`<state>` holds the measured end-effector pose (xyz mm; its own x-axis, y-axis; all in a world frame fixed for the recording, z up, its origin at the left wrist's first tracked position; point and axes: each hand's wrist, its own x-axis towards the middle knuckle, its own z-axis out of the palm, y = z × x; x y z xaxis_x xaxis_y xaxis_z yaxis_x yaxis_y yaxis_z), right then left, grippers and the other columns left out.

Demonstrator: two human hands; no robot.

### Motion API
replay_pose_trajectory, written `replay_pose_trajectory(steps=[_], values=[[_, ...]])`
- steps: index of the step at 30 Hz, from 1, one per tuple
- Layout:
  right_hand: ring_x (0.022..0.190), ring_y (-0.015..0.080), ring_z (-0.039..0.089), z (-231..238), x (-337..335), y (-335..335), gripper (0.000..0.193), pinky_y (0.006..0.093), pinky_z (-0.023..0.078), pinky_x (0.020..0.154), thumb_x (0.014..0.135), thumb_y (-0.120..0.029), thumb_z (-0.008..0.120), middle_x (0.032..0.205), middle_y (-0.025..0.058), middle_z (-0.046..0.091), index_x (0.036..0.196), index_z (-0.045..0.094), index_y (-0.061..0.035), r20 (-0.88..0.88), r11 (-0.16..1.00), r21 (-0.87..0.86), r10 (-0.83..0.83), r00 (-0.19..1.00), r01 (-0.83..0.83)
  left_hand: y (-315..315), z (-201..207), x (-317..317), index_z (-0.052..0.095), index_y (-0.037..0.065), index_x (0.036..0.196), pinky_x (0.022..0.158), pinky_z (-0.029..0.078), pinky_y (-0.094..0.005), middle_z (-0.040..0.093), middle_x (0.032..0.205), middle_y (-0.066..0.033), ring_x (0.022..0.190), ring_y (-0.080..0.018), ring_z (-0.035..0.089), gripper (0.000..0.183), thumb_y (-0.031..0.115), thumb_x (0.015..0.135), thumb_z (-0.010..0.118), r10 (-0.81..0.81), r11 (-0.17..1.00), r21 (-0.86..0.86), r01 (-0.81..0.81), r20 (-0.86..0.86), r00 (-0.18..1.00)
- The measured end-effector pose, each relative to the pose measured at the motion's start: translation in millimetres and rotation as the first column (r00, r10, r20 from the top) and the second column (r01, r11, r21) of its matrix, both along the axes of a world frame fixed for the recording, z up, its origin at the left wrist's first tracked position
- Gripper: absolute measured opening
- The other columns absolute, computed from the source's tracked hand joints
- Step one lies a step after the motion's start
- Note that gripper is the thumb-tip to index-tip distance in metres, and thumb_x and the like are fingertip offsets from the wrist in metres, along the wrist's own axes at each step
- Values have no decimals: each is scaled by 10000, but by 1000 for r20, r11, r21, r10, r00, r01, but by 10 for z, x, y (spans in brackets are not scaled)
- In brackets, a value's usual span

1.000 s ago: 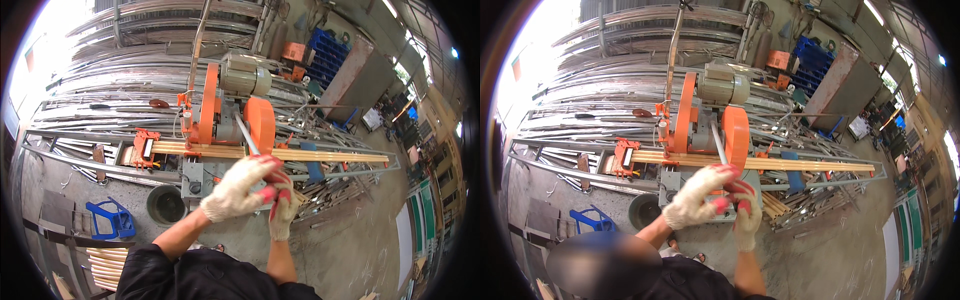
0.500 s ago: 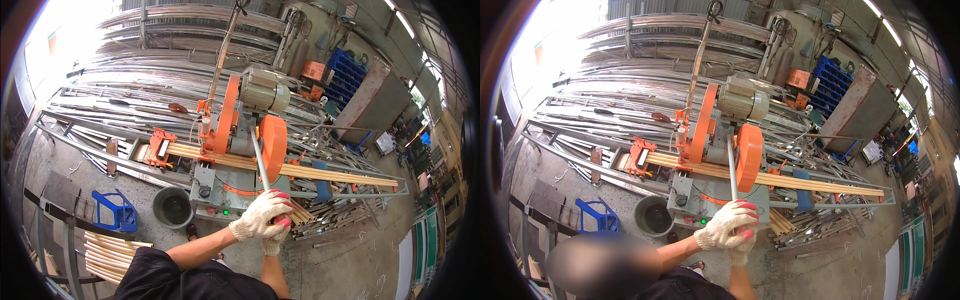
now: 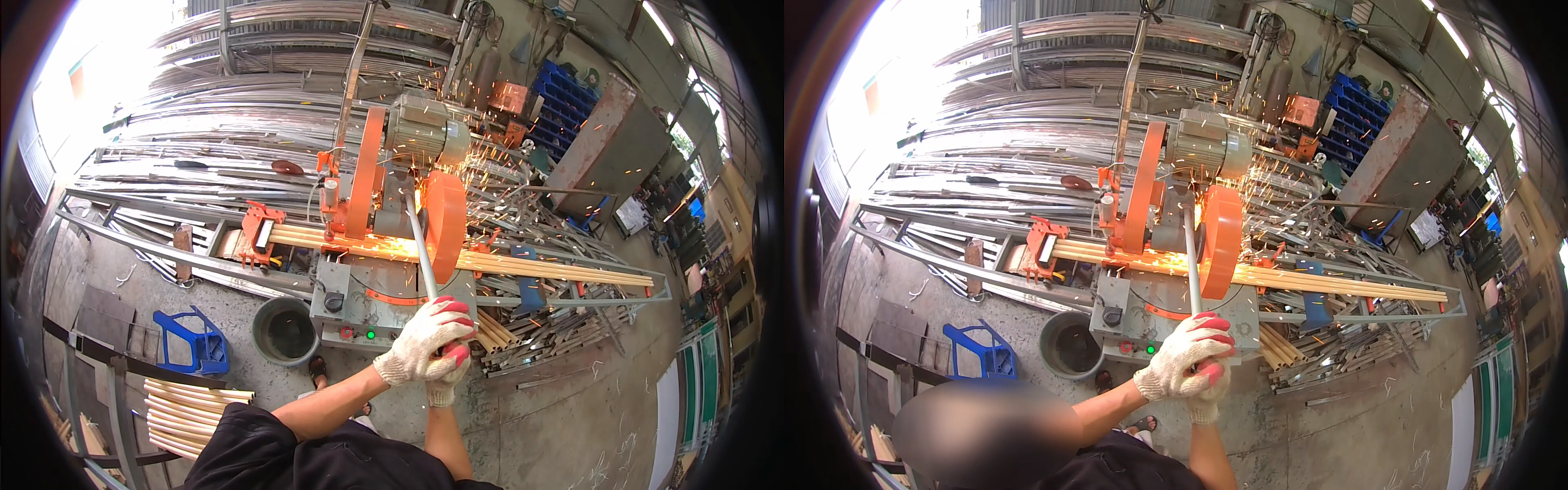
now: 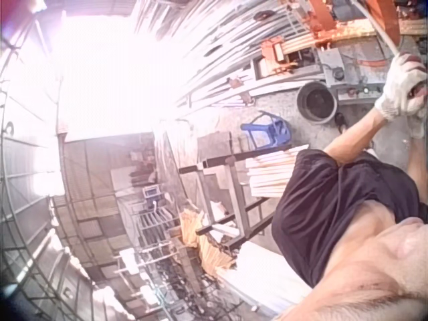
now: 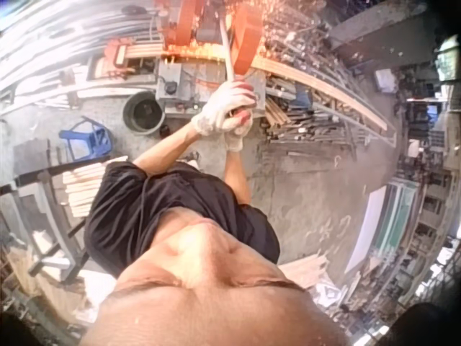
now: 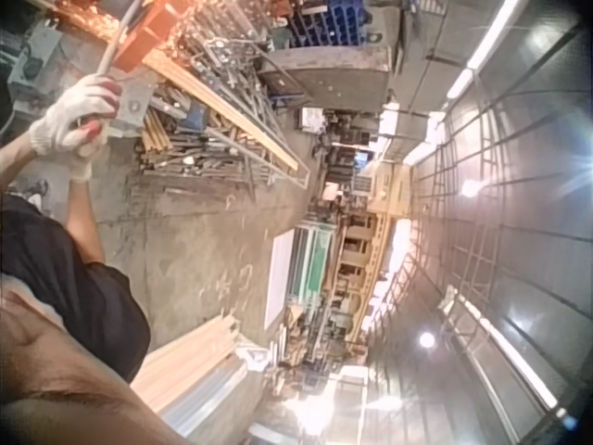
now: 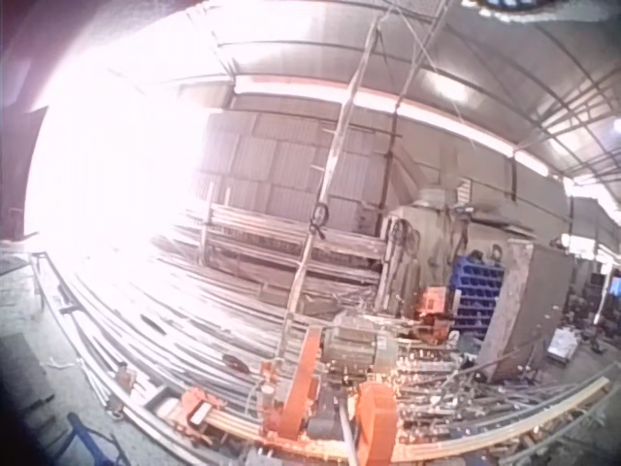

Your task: The person uses a chop saw to cut bundles of wood. They move the wood from a stack to the saw table, align it under the blade, and operate the handle to cut the pieces into shorter lengths.

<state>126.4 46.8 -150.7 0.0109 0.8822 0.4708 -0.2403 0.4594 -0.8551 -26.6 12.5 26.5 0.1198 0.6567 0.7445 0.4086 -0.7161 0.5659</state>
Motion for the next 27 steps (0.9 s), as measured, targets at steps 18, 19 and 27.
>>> replay_pose_trajectory(steps=[18, 19, 27], values=[[954, 211, 675, 1021, -254, -317, 461, 370, 533, 786, 1008, -411, 566, 1094, 110, 685, 1200, 626, 4, 235, 996, 80, 14, 972, -34, -40, -105, 44, 711, 59, 1133, 1196, 357, -613, 694, 1175, -112, 1259, -368, 598, 384, 178, 771, 659, 13, 1000, 18, -13, 28, 1000], [955, 210, 674, 997, -242, -322, 466, 369, 533, 788, 1006, -415, 569, 1096, 109, 683, 1205, 624, 3, 232, 997, 75, 18, 972, -36, -42, -115, 47, 709, 57, 1133, 1199, 352, -617, 692, 1175, -113, 1261, -370, 594, 387, 183, 771, 659, 4, 1000, 19, -4, 22, 1000], [960, 203, 664, 824, -204, -388, 506, 367, 533, 801, 994, -445, 593, 1118, 94, 671, 1243, 602, -4, 251, 998, 48, 28, 967, -41, -111, -214, 38, 704, 58, 1145, 1202, 341, -623, 685, 1168, -119, 1259, -384, 587, 414, 206, 760, 668, -14, 1000, -19, 15, 33, 999]])
